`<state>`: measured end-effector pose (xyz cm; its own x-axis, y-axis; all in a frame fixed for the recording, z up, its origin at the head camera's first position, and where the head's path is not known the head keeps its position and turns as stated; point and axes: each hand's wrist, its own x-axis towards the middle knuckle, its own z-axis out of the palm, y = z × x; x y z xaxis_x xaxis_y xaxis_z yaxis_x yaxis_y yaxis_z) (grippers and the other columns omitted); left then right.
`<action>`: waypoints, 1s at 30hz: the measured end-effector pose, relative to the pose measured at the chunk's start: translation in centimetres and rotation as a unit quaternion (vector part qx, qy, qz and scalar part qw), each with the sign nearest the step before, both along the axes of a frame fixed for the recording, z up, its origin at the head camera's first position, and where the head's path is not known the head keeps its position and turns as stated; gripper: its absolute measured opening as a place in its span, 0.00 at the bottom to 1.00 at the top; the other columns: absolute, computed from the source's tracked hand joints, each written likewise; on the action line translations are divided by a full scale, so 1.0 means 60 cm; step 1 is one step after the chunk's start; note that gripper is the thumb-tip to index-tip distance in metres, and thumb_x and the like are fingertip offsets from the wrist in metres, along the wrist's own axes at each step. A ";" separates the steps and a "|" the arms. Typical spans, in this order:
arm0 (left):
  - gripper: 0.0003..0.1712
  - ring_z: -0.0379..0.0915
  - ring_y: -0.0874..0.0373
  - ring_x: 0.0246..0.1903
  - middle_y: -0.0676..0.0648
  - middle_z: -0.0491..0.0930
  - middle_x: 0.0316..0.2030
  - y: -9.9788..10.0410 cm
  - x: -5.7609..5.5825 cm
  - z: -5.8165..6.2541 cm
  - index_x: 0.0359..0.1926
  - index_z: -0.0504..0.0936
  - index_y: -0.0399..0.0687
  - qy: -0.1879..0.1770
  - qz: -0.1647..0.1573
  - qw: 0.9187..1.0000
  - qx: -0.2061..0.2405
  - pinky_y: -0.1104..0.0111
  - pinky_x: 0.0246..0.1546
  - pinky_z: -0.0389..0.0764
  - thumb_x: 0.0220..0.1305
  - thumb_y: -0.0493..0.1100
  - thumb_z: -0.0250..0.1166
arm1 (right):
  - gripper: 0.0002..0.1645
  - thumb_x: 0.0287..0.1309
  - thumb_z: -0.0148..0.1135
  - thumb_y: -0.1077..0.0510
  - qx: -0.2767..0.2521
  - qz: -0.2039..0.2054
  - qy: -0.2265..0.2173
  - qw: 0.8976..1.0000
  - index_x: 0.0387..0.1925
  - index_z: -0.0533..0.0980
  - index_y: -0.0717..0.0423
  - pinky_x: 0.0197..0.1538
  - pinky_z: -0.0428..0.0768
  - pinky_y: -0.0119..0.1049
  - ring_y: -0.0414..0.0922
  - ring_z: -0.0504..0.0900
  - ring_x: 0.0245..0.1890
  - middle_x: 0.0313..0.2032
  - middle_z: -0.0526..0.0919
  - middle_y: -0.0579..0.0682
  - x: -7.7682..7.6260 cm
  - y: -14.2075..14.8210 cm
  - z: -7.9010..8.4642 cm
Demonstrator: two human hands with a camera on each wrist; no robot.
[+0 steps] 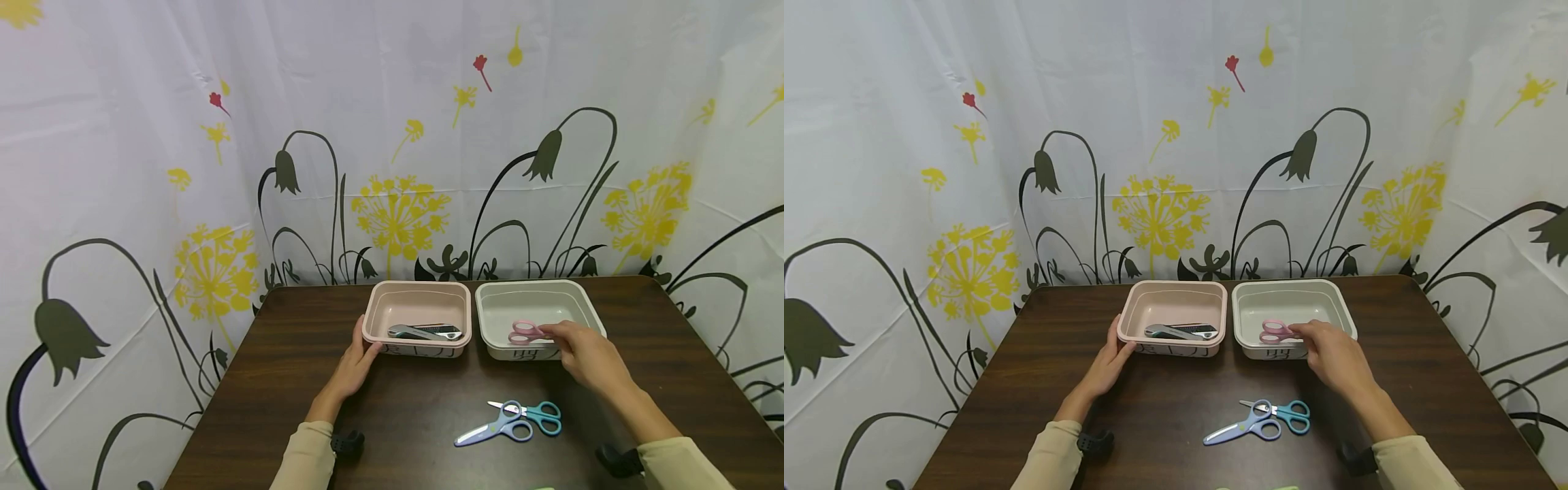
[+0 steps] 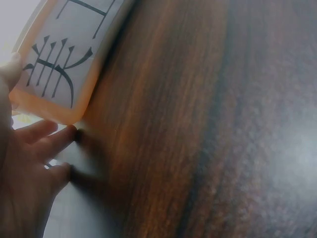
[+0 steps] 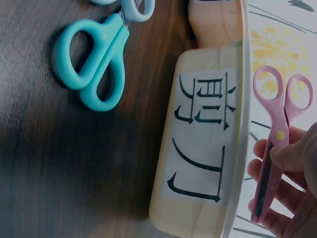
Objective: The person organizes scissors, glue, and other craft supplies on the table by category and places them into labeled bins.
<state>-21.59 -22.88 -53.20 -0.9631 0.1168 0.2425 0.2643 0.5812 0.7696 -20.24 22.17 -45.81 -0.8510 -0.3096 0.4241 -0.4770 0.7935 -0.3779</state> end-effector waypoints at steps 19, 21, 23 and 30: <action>0.43 0.63 0.37 0.63 0.32 0.61 0.68 0.000 0.001 0.003 0.76 0.43 0.40 0.008 -0.004 1.000 -0.007 0.42 0.60 0.62 0.73 0.50 0.56 | 0.19 0.62 0.48 0.69 0.010 0.078 -0.105 0.991 0.47 0.82 0.59 0.39 0.74 0.45 0.44 0.75 0.33 0.37 0.84 0.49 -0.065 0.015 -0.029; 0.43 0.63 0.37 0.64 0.32 0.61 0.69 0.001 0.001 0.004 0.77 0.43 0.41 0.006 -0.004 1.000 -0.007 0.42 0.61 0.62 0.74 0.50 0.55 | 0.19 0.64 0.47 0.66 0.016 0.070 -0.125 0.990 0.47 0.82 0.56 0.40 0.73 0.46 0.45 0.75 0.33 0.37 0.84 0.48 -0.067 0.014 -0.031; 0.43 0.62 0.38 0.65 0.32 0.60 0.69 0.001 0.001 0.005 0.77 0.42 0.44 0.001 -0.003 1.000 -0.007 0.43 0.61 0.61 0.74 0.51 0.55 | 0.18 0.69 0.46 0.60 0.027 0.055 -0.140 0.988 0.47 0.83 0.54 0.43 0.74 0.48 0.46 0.78 0.36 0.38 0.84 0.48 -0.068 0.013 -0.034; 0.43 0.60 0.38 0.66 0.34 0.59 0.70 0.000 0.002 0.003 0.78 0.41 0.48 -0.006 0.002 1.000 -0.005 0.43 0.62 0.60 0.73 0.52 0.55 | 0.32 0.72 0.42 0.34 0.069 0.026 -0.171 0.983 0.46 0.83 0.51 0.46 0.76 0.54 0.47 0.81 0.40 0.38 0.85 0.45 -0.072 0.010 -0.040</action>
<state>-21.47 -22.86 -53.00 -0.9664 0.1161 0.2292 0.2528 0.5896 0.7671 -24.56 22.75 -48.22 -0.9181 -0.3907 0.0670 -0.3819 0.8263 -0.4140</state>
